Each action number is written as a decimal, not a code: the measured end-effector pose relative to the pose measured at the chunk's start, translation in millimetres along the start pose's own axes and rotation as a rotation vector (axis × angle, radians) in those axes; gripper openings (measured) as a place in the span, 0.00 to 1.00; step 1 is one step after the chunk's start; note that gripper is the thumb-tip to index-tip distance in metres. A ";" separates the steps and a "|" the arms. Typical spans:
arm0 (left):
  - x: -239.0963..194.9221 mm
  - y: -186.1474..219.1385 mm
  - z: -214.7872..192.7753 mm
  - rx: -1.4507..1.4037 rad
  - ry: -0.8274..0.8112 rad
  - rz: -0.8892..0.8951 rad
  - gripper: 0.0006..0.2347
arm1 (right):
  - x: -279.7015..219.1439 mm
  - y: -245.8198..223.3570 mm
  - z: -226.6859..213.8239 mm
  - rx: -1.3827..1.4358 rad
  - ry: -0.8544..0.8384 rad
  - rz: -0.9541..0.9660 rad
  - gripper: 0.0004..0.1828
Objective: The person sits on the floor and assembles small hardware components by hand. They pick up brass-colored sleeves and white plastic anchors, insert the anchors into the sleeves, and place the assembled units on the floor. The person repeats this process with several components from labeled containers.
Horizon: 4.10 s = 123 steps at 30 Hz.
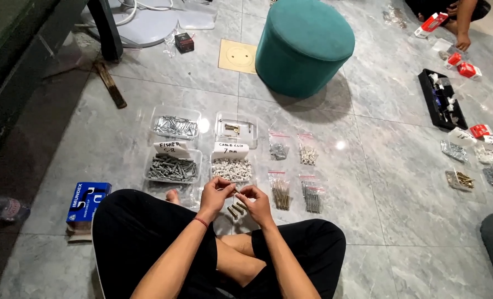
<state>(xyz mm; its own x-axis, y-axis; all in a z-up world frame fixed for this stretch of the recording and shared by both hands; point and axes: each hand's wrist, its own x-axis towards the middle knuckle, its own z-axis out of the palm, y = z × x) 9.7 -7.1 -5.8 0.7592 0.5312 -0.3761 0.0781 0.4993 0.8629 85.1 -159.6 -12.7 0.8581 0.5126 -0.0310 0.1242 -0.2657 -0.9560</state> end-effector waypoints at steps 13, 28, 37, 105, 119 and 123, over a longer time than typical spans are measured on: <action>0.3 -5.7 -2.3 -0.003 0.003 0.019 0.08 | 0.5 0.6 -1.5 0.020 0.022 0.023 0.14; 10.5 -17.3 -5.7 -0.042 0.007 0.013 0.07 | 2.5 -5.0 -6.8 -0.017 0.011 -0.080 0.11; 6.8 -17.1 -5.3 -0.050 0.000 0.019 0.08 | 2.0 -2.2 -5.0 0.012 0.018 -0.067 0.11; 17.5 -18.6 1.4 -0.139 0.027 -0.074 0.09 | 2.7 -11.7 -2.5 -0.090 0.099 -0.057 0.11; 13.7 -12.8 0.5 -0.110 0.058 -0.065 0.08 | 6.2 2.2 -4.8 0.074 0.018 0.052 0.11; 17.7 -16.0 -3.0 -0.102 0.066 -0.060 0.08 | 9.6 10.0 -4.3 0.028 0.030 0.061 0.12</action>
<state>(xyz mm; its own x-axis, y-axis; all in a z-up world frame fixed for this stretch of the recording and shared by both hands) 19.9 -3.6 -27.3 0.7109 0.5406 -0.4498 0.0530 0.5966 0.8008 96.7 -160.9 -21.2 0.8781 0.4716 -0.0809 0.0581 -0.2728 -0.9603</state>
